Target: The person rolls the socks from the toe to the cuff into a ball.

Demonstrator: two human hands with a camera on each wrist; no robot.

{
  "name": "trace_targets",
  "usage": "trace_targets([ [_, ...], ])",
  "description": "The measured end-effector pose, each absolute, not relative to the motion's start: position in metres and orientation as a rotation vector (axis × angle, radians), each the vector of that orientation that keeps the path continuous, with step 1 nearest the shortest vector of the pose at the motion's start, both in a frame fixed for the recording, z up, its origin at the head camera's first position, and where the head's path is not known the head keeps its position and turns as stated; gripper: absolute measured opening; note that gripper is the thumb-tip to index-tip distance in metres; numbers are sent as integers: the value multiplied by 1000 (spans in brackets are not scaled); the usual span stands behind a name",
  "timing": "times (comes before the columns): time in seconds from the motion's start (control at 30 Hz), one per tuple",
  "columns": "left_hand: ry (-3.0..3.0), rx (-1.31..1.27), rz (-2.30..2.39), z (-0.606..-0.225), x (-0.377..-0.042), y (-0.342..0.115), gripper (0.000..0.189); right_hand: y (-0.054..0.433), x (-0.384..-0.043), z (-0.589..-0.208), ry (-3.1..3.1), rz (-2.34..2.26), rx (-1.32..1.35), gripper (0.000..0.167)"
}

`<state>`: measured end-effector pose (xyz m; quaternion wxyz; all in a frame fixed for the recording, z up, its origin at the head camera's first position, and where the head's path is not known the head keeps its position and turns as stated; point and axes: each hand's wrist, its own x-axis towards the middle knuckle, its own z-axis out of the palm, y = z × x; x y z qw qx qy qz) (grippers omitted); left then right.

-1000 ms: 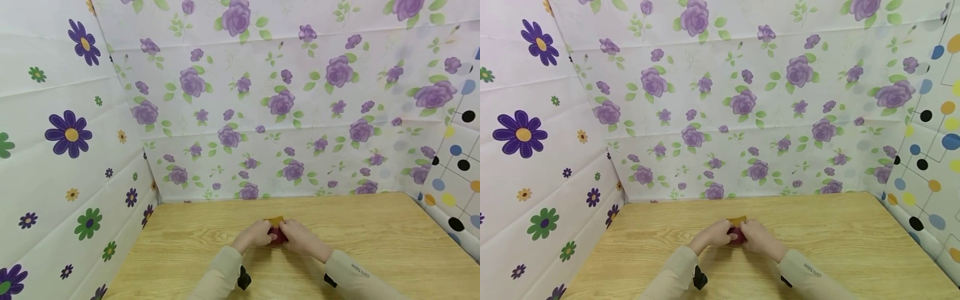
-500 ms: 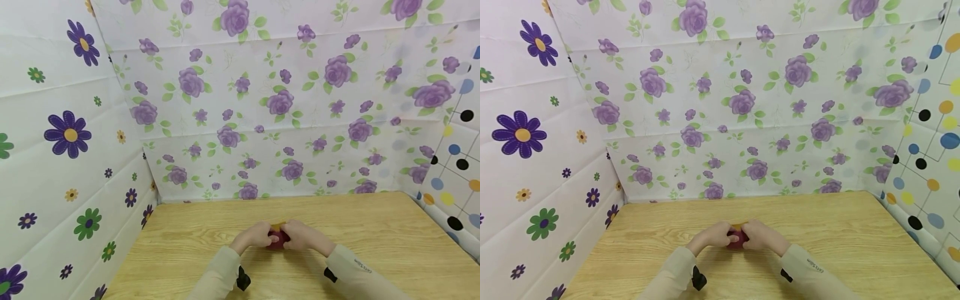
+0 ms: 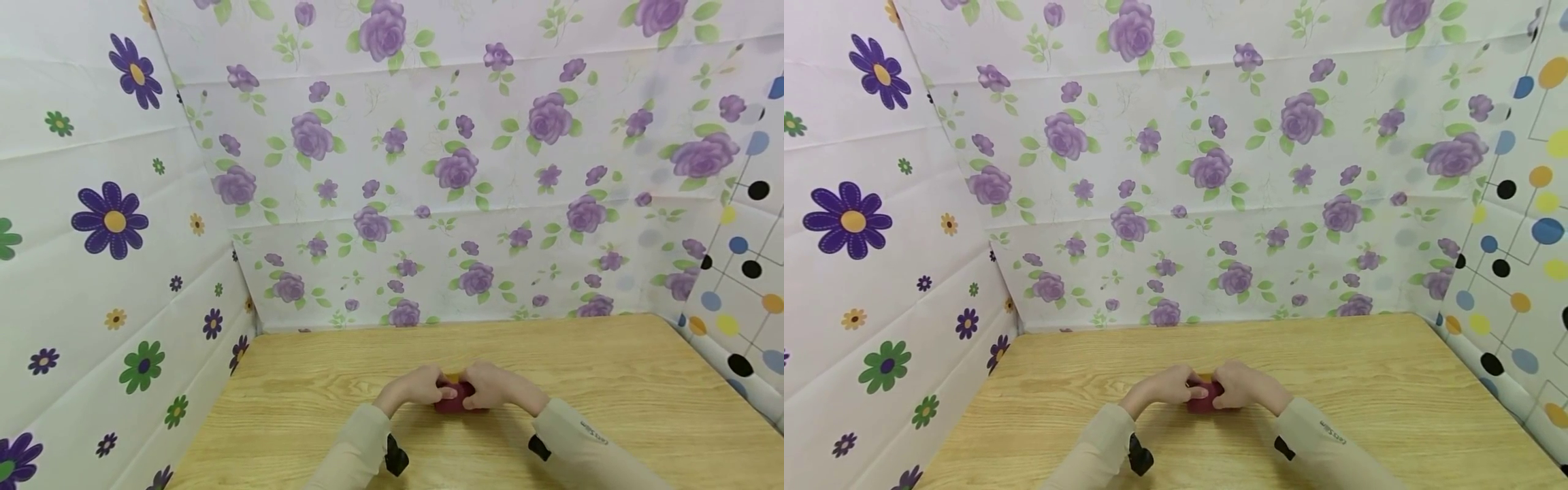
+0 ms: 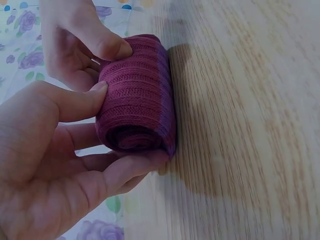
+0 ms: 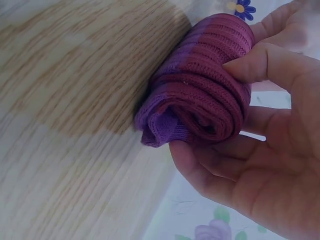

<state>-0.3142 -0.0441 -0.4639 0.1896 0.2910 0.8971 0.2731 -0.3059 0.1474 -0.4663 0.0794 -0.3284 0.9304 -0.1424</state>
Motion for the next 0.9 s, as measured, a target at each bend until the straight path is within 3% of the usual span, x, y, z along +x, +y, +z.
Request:
trace_targets([
  [0.37, 2436, 882, 835, -473, -321, -49, 24, 145, -305, -463, 2654, -498, -885, 11],
  [0.73, 2504, 893, 791, -477, -318, -49, 47, 146, -311, -464, 2577, -585, -806, 22],
  [0.9, 2555, 893, 797, -476, -315, -47, 43, 148, -312, -465, 2570, -617, -790, 19],
])
